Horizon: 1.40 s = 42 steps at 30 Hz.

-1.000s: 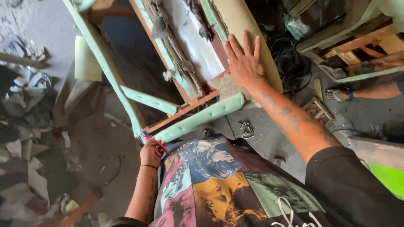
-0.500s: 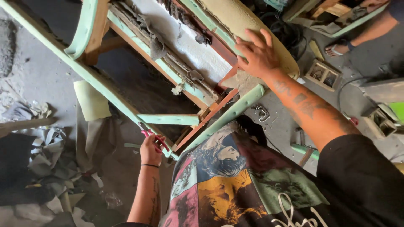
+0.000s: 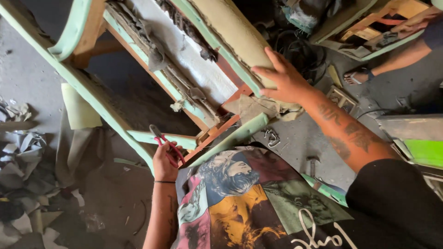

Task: Removing staples from a wooden chair frame using pliers to strip old upholstery

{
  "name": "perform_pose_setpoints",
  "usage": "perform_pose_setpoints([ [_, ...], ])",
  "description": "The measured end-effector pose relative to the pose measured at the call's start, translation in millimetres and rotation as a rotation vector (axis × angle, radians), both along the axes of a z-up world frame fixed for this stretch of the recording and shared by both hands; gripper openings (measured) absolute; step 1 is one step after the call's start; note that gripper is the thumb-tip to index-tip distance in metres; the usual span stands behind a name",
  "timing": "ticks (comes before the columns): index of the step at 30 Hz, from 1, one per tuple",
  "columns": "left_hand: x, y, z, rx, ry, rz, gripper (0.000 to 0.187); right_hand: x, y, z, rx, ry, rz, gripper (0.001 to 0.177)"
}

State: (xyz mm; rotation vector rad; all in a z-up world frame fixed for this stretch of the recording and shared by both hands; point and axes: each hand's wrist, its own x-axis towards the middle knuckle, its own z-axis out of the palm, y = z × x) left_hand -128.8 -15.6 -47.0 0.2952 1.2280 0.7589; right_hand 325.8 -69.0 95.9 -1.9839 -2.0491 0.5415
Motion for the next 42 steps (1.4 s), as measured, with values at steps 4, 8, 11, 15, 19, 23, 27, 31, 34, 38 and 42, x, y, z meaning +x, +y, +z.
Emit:
perform_pose_setpoints([
  [4,33.1,-7.5,8.5,-0.017,-0.047,-0.260,0.030,30.3,-8.3,-20.7,0.108,0.172,0.072,0.072],
  [8,84.8,-3.6,105.7,0.240,0.012,-0.471,0.027,44.9,-7.9,-55.3,0.124,0.358,0.052,0.059],
  [11,112.3,12.4,121.0,0.333,0.115,-0.796,0.031,33.3,-9.3,-46.9,0.172,0.449,0.013,0.048],
  [15,135.2,16.2,84.6,0.397,0.153,-1.156,0.025,22.4,-11.7,-35.4,0.186,0.406,-0.086,0.040],
  [19,164.7,16.5,84.2,0.506,0.228,-1.363,0.023,11.3,-14.9,-25.3,0.222,0.265,-0.202,0.040],
  [23,176.8,13.5,88.5,0.531,-0.084,-1.377,0.021,21.9,-19.3,-5.2,-0.023,0.206,-0.092,0.076],
  [27,175.3,7.2,84.3,0.404,-0.190,-1.296,0.021,26.7,-17.4,-2.2,-0.179,0.213,-0.040,0.095],
  [31,185.9,4.8,91.6,0.427,-0.103,-1.329,0.027,35.0,-23.4,-30.9,0.023,0.230,0.015,0.082],
  [34,194.0,0.8,80.5,0.317,-0.145,-1.313,0.030,38.0,-26.6,-40.0,0.100,0.269,0.038,0.079],
  [38,197.9,-1.9,76.4,0.266,-0.206,-1.267,0.028,40.0,-28.3,-43.5,0.167,0.283,0.079,0.074],
  [42,187.9,-2.1,62.8,0.142,-0.239,-1.216,0.028,37.3,-29.0,-41.6,0.132,0.313,0.065,0.071],
])
